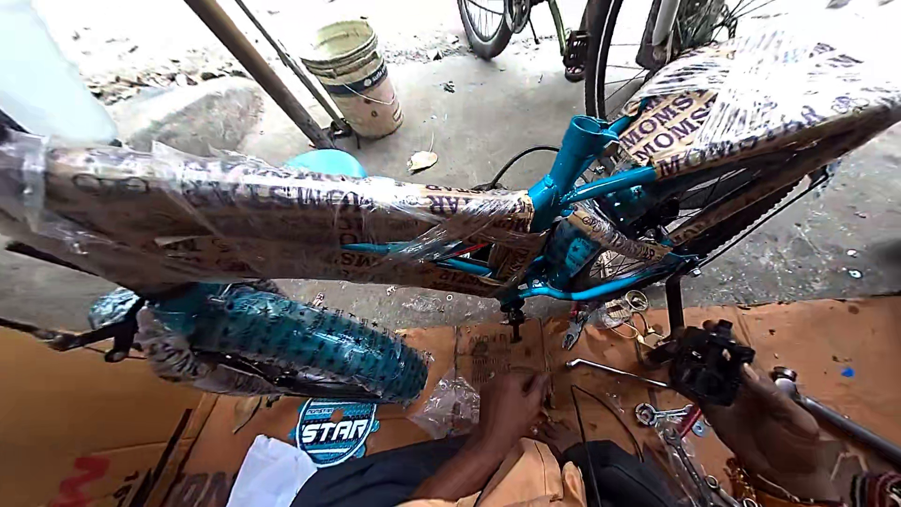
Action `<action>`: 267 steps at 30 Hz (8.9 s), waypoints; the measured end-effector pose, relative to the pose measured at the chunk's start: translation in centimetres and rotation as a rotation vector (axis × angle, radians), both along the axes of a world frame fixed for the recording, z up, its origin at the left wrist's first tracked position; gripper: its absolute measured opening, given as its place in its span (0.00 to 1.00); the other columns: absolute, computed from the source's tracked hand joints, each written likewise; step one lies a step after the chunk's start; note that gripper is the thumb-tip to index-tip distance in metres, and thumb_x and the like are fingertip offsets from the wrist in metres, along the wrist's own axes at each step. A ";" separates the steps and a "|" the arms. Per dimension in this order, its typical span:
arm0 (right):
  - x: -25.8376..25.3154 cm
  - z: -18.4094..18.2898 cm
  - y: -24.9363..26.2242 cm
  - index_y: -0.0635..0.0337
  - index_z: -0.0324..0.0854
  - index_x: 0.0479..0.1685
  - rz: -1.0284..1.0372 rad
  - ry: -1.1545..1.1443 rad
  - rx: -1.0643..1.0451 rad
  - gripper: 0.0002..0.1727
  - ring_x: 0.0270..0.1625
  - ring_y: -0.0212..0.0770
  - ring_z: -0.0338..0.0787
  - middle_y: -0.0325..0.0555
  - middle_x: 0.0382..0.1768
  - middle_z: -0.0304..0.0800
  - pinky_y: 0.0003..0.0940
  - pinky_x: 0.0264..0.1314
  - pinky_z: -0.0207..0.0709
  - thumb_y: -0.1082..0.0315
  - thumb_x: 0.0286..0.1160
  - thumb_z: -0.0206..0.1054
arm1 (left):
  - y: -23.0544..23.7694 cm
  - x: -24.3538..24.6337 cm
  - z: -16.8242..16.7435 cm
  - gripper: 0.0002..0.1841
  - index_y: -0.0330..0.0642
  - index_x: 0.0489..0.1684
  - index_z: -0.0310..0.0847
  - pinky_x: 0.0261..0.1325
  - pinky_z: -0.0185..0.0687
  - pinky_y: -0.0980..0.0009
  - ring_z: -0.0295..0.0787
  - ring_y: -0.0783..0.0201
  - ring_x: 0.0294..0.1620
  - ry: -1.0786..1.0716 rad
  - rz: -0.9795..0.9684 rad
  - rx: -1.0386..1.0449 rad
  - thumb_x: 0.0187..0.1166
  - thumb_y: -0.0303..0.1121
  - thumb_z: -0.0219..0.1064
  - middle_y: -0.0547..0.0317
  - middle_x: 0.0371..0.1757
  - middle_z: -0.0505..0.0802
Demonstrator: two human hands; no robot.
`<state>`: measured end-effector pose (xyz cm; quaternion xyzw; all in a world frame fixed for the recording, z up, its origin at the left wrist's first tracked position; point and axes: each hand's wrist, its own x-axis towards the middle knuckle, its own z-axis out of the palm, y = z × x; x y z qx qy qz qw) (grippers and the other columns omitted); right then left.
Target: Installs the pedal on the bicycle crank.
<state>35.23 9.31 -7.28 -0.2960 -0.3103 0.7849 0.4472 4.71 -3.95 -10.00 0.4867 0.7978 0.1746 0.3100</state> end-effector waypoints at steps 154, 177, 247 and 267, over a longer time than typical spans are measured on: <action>-19.2 10.5 -0.9 0.51 0.85 0.39 0.393 -0.823 0.492 0.26 0.32 0.39 0.86 0.41 0.29 0.86 0.41 0.34 0.80 0.41 0.90 0.50 | 1.8 -3.1 6.4 0.69 0.46 0.95 0.40 0.84 0.68 0.47 0.67 0.53 0.86 -0.107 -0.108 0.691 0.52 0.70 0.79 0.45 0.87 0.68; -19.5 10.2 -0.7 0.48 0.83 0.58 0.320 -0.876 0.524 0.22 0.28 0.38 0.85 0.40 0.37 0.88 0.37 0.32 0.84 0.54 0.68 0.81 | 1.7 -2.9 6.4 0.68 0.46 0.95 0.39 0.85 0.67 0.48 0.65 0.55 0.87 -0.154 -0.118 0.725 0.53 0.65 0.81 0.48 0.88 0.67; -15.1 7.1 -1.5 0.68 0.85 0.60 0.262 -0.180 0.315 0.20 0.60 0.34 0.86 0.49 0.58 0.89 0.35 0.69 0.78 0.59 0.91 0.56 | 4.4 -9.0 12.1 0.16 0.33 0.66 0.83 0.72 0.83 0.67 0.88 0.66 0.66 -0.302 -0.306 0.576 0.85 0.26 0.57 0.56 0.64 0.92; 6.1 -11.4 -1.6 0.59 0.88 0.58 -0.420 -1.501 0.231 0.14 0.57 0.54 0.89 0.55 0.58 0.88 0.57 0.59 0.84 0.62 0.79 0.69 | 12.0 -9.1 20.0 0.13 0.37 0.56 0.90 0.55 0.85 0.39 0.93 0.40 0.54 0.249 -1.068 -0.059 0.76 0.21 0.69 0.40 0.57 0.93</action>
